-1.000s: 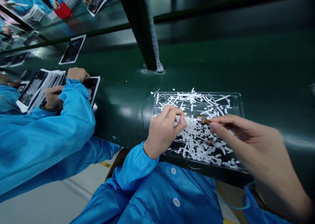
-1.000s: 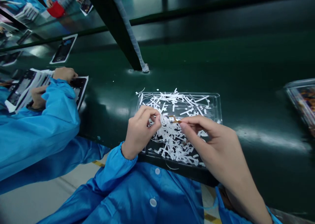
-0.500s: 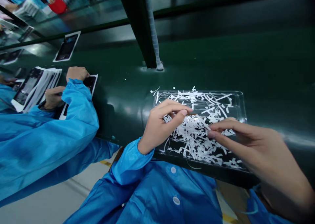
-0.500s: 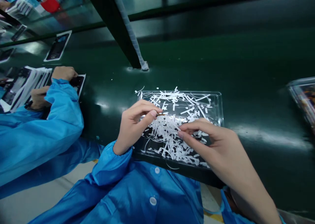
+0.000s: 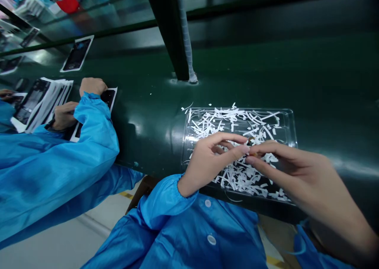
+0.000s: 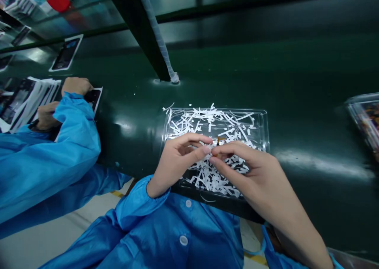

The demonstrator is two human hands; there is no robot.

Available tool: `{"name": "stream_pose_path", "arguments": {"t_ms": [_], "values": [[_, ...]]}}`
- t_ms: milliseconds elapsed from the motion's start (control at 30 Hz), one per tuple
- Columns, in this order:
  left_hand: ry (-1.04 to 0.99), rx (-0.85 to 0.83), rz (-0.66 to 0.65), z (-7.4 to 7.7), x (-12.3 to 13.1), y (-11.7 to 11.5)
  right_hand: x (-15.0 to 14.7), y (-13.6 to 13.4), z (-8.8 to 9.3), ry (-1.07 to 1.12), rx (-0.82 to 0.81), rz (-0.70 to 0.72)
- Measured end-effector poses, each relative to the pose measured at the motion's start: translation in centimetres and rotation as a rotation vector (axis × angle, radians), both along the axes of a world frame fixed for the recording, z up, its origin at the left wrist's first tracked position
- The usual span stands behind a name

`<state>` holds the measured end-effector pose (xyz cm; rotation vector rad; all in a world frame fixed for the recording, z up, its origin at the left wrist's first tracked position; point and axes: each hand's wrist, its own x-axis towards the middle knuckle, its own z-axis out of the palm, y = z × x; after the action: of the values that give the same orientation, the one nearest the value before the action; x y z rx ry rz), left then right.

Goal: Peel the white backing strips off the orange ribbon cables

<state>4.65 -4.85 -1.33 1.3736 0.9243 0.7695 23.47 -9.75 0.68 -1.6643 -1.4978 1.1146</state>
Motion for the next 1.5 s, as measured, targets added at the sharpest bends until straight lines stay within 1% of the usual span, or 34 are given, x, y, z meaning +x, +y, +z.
{"name": "stream_pose_path", "arguments": {"t_ms": [33, 167, 233, 333, 367, 467, 500, 533, 567, 633, 700, 733, 833, 933, 1100, 1267, 1367, 1500], "values": [[-0.034, -0.002, 0.013, -0.1, 0.1, 0.1, -0.1, 0.0, -0.1, 0.006, 0.004, -0.007], [-0.097, 0.066, 0.134, -0.5, 0.5, 0.2, -0.1, 0.1, -0.7, 0.012, -0.035, -0.057], [-0.108, 0.049, 0.158, -0.9, 0.8, 0.3, -0.1, 0.1, -0.8, 0.007, -0.039, -0.067], [-0.149, -0.004, 0.179, -1.6, 0.9, 0.7, -0.1, -0.1, -0.7, -0.019, 0.004, -0.078], [-0.155, 0.000, 0.210, -1.7, 0.9, 0.8, -0.1, -0.2, -0.7, -0.028, 0.022, -0.092], [-0.123, 0.119, 0.388, -1.6, 0.6, 0.6, -0.2, -0.3, -0.6, -0.030, 0.084, -0.166], [-0.083, 0.186, 0.427, -1.4, 0.5, 0.4, -0.2, -0.4, -0.6, -0.025, 0.101, -0.180], [-0.031, 0.261, 0.428, -1.2, 0.4, 0.2, -0.2, -0.4, -0.7, -0.022, 0.114, -0.182], [0.031, 0.336, 0.391, -0.9, 0.4, -0.1, -0.1, -0.3, -0.7, -0.023, 0.126, -0.174], [0.148, 0.443, 0.266, -0.5, 0.4, -0.6, -0.1, -0.3, -0.9, -0.040, 0.152, -0.140], [0.200, 0.481, 0.176, -0.4, 0.6, -0.9, 0.0, -0.2, -1.1, -0.068, 0.189, -0.105], [0.206, 0.483, 0.157, -0.3, 0.7, -0.9, 0.0, -0.2, -1.1, -0.084, 0.211, -0.086], [0.242, 0.522, 0.162, -0.4, 0.7, -0.8, -0.2, -0.1, -0.9, -0.121, 0.269, -0.014], [0.291, 0.600, 0.170, -0.3, 0.5, -0.6, -0.5, 0.0, -0.4, -0.132, 0.276, 0.051], [0.399, 0.737, 0.179, -0.2, 0.0, -0.7, -0.8, -0.2, -0.1, -0.160, 0.308, 0.071], [0.386, 0.697, 0.101, -0.3, -0.4, -0.7, -1.0, -0.3, 0.1, -0.254, 0.355, 0.103], [0.419, 0.701, 0.063, -0.4, -0.4, -0.4, -1.3, -0.1, 0.1, -0.297, 0.364, 0.134], [0.475, 0.709, 0.017, -0.5, -0.3, 0.2, -1.0, -0.1, 0.3, -0.267, 0.333, 0.149]]}}
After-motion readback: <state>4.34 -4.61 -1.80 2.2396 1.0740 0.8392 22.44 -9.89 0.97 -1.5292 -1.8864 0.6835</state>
